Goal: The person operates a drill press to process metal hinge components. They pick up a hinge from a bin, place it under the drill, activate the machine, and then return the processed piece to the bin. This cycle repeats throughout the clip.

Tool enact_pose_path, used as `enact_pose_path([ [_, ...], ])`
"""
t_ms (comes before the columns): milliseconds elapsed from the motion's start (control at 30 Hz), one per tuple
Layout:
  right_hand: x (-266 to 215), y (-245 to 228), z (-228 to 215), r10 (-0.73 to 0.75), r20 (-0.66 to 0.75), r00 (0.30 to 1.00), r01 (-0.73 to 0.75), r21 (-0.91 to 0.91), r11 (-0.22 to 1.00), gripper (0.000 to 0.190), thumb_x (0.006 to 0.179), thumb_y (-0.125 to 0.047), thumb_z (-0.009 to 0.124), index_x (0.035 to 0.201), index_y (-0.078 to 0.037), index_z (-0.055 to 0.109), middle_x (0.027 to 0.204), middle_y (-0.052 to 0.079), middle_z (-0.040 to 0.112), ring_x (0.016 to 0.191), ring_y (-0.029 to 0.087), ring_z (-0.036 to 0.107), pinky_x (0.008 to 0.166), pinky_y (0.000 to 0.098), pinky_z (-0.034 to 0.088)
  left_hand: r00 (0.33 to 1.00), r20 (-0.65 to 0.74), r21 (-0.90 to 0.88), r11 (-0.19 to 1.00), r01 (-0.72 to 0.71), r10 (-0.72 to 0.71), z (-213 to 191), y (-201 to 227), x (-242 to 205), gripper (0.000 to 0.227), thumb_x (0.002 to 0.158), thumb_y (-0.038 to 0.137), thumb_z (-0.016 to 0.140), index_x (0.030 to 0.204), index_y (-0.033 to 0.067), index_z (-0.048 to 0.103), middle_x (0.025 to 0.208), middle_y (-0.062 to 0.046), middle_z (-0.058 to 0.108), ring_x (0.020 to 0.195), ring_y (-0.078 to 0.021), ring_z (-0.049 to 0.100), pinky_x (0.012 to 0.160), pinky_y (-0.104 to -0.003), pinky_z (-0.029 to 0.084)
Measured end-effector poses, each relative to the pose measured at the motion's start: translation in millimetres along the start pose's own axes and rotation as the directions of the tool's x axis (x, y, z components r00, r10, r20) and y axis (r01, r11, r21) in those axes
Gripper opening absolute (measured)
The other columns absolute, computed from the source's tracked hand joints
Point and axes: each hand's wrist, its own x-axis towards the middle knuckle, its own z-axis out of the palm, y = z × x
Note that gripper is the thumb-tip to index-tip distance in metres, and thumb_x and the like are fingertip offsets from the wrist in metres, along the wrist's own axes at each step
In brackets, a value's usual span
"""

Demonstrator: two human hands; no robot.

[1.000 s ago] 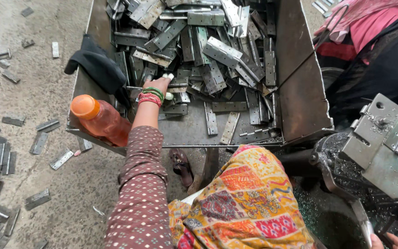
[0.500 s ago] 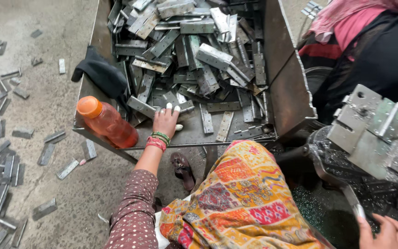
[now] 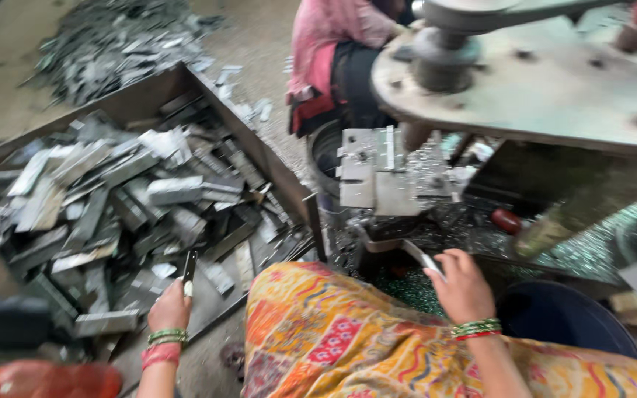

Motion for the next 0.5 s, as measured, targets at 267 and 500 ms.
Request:
enact_pose_path([
  [267,1.1,-1.7,0.6,-0.003,0.035,0.999,0.001,0.063,0.998,0.033,0.087,-0.035,0.072,0.107,-0.009,0.07,0.116,0.008,0.064,0.101,0.031,0.067,0.084,0.0433,0.055,0.885,-0.374,-0.168,0.918,-0.359,0.278,-136.9,218.6,32.6,0.021,0.098,0.023,0.066,0.113,0.0089,0.067,0.099,-0.012,0.071,0.086,-0.0343,0.069,0.072,-0.048,0.056],
  [500,1.1,-5.9,-4.7,-0.03,0.092,0.995,0.026,0.035,0.999,0.031,0.088,-0.033,0.07,0.106,-0.008,0.068,0.114,0.008,0.062,0.102,0.031,0.065,0.086,0.0433,0.053,0.783,-0.041,0.154,0.778,-0.609,0.621,-116.0,414.5,41.3,0.03,0.081,0.024,0.069,0.111,0.0202,0.07,0.111,-0.008,0.063,0.102,-0.0261,0.065,0.08,-0.043,0.049],
])
